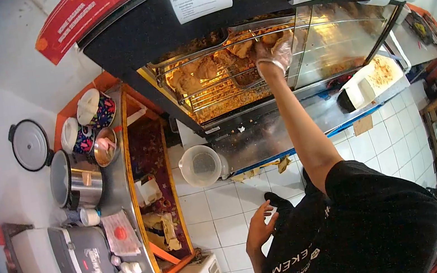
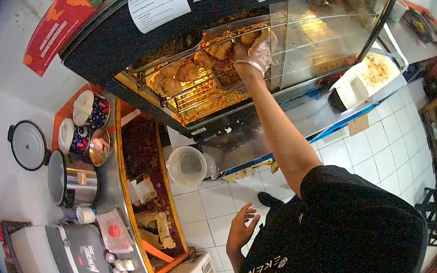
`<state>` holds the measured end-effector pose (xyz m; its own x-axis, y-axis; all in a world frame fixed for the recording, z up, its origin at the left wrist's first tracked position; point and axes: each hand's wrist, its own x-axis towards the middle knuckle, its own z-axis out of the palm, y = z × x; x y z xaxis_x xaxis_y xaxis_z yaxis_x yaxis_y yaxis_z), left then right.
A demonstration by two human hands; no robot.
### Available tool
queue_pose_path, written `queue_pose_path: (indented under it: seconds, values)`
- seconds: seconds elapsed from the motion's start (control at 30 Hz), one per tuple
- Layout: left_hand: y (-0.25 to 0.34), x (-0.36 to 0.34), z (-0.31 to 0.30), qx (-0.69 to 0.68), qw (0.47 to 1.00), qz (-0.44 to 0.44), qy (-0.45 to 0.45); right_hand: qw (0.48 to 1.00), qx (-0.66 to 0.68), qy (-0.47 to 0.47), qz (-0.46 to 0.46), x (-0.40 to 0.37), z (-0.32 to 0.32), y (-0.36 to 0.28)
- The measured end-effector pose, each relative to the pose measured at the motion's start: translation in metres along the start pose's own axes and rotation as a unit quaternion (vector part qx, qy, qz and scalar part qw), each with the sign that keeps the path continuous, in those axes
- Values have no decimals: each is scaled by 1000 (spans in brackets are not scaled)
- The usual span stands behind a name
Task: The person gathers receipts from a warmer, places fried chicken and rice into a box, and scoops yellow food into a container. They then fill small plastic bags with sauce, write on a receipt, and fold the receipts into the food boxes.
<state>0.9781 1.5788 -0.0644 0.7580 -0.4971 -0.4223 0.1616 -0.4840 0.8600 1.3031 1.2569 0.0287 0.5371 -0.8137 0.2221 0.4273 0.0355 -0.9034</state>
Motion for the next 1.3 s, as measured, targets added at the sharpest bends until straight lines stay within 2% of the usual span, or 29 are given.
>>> queue_pose_path:
  seconds: [0.03, 0.07, 0.1, 0.13, 0.2, 0.23, 0.27, 0.33, 0.4, 0.47, 0.5, 0.53, 0.6, 0.67, 0.7, 0.73, 0.77, 0.8, 0.87, 0.93, 0.97, 1.03, 1.07, 1.13, 1.17, 1.2, 1.23, 1.27, 1.3]
  values:
    - [4, 1, -5, 3, 1000, -1, -4, 983, -177, 36, -45, -7, 5, -3]
    - [4, 2, -8, 8, 1000, -1, -10, 931, -349, 70, -84, -9, 7, 3]
    - [3, 4, -10, 4, 1000, 2, -6, 909, -378, 90, -148, -11, 11, 10]
    - [4, 8, -12, 0, 1000, 7, -2, 908, -378, 96, -150, -13, 16, 3]
    - [7, 13, -14, 11, 1000, 11, -7, 928, -352, 112, -50, -25, 20, -15]
    - [8, 13, -16, 19, 1000, 11, -7, 964, -248, 95, -15, -20, 20, -5]
    - [10, 14, -17, 23, 1000, 11, -11, 963, -248, 101, -13, -24, 25, -7]
    - [14, 17, -17, 28, 1000, 13, -8, 919, -304, 236, -86, -37, 39, -9]
    - [14, 20, -14, 39, 999, 15, -14, 921, -276, 253, -111, -47, 37, -19]
    - [16, 21, -13, 53, 998, 17, -19, 983, -10, 185, 12, -45, 32, -26]
    - [19, 20, -13, 56, 998, 19, -18, 957, -136, 254, 28, -44, 34, -29]
    - [20, 20, -12, 58, 998, 21, -16, 955, -136, 260, 31, -45, 30, -32]
    - [20, 23, -8, 52, 998, 16, -20, 965, -73, 225, 114, -44, 20, -33]
    - [18, 25, -4, 47, 999, 12, -26, 975, 13, 197, 100, -44, 1, -15]
    - [16, 29, -3, 51, 998, 11, -22, 961, 134, 177, 167, -54, -8, -42]
    - [15, 30, 0, 53, 998, 9, -17, 928, 251, 149, 231, -65, -19, -60]
    - [14, 35, 3, 55, 998, 19, -22, 889, 343, 60, 297, -69, -43, -37]
    - [11, 39, 5, 33, 999, 11, -12, 833, 425, -30, 354, -70, -73, -16]
    - [13, 49, 15, 12, 1000, 16, -16, 709, 512, -137, 464, -77, -118, -57]
    - [25, 61, 27, 34, 999, -11, 18, 574, 620, -122, 521, -77, -168, -95]
    - [30, 71, 36, 44, 999, 0, 9, 579, 627, -123, 506, -73, -197, -103]
    - [38, 90, 59, 41, 999, -25, 9, 540, 589, 13, 601, -54, -263, -118]
    - [46, 97, 74, 52, 998, -17, -1, 598, 566, -9, 568, -31, -314, -110]
    - [73, 136, 135, 61, 994, -90, 5, 723, 500, 0, 477, 55, -425, -100]
    - [55, 143, 152, 109, 988, -108, -3, 824, 380, 59, 416, 99, -465, -94]
    - [46, 163, 175, 155, 980, -122, -11, 889, 254, 22, 381, 151, -503, -91]
    - [60, 167, 204, 48, 989, -139, -18, 935, 165, 38, 311, 204, -518, -99]
    - [76, 168, 221, 60, 985, -159, -11, 938, 143, 57, 310, 256, -547, -64]
    - [98, 176, 248, 75, 982, -170, -40, 984, -36, -41, 167, 308, -608, 22]
